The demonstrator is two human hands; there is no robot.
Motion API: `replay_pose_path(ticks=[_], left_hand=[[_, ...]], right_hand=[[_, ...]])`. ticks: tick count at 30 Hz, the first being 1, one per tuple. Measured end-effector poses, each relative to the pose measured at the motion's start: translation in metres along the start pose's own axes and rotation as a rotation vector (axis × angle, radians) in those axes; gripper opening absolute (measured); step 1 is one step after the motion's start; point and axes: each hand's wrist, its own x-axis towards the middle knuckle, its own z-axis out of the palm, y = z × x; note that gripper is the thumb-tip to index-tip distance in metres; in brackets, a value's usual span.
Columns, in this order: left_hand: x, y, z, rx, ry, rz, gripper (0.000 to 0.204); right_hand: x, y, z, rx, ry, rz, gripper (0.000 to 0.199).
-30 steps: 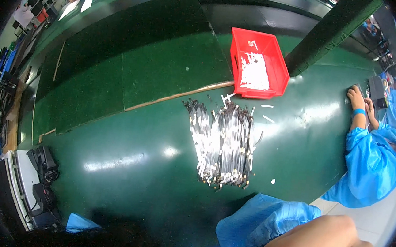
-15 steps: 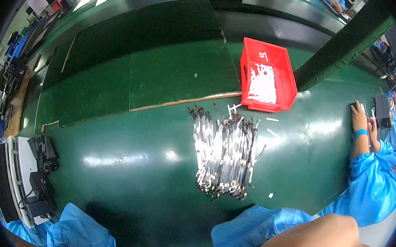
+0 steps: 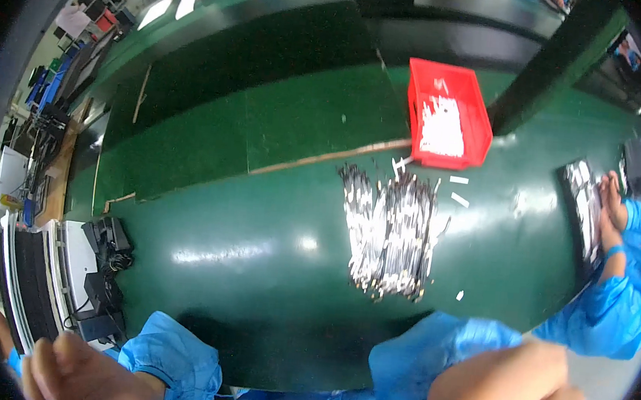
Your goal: The person assembles internal components and ribbon cables into a tablet chassis by hand, using tweezers to manipulate the small parts.
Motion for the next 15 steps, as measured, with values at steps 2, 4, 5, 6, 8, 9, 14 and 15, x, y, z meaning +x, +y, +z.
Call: replay_pose_path(ticks=[2, 4, 5, 6, 8, 9, 14, 15], left_hand=[[0.0, -0.002, -0.001, -0.046, -0.135, -0.206, 0.034], [-0.001, -0.004, 0.028, -0.104, -0.178, -0.302, 0.036], [-0.006, -0.001, 0.067, 0.017, 0.176, -0.416, 0.039], [-0.008, 0.017, 0.091, 0.132, 0.526, -0.502, 0.041], [-0.018, 0.049, 0.075, 0.032, 0.416, -0.645, 0.043], [-0.029, 0.079, 0.016, -0.048, -0.054, -1.006, 0.029], [0.094, 0.043, 0.032, 0.242, -0.522, -1.408, 0.015], [0.101, 0.022, 0.027, 0.114, -0.492, -1.37, 0.015]], right_hand=[[0.006, -0.004, -0.001, -0.005, -0.026, -0.041, 0.011], [0.014, -0.015, -0.004, -0.041, -0.051, -0.032, 0.011], [0.017, -0.011, -0.005, -0.04, -0.065, -0.033, 0.011], [0.029, -0.031, 0.002, -0.049, -0.079, -0.051, 0.011], [0.04, -0.041, 0.02, -0.064, -0.01, 0.068, 0.009], [0.037, -0.039, 0.028, -0.169, 0.051, 0.006, 0.014], [0.068, -0.063, 0.114, -0.627, 0.72, 0.644, 0.025], [0.057, -0.044, 0.1, -0.327, 0.609, 0.367, 0.026]])
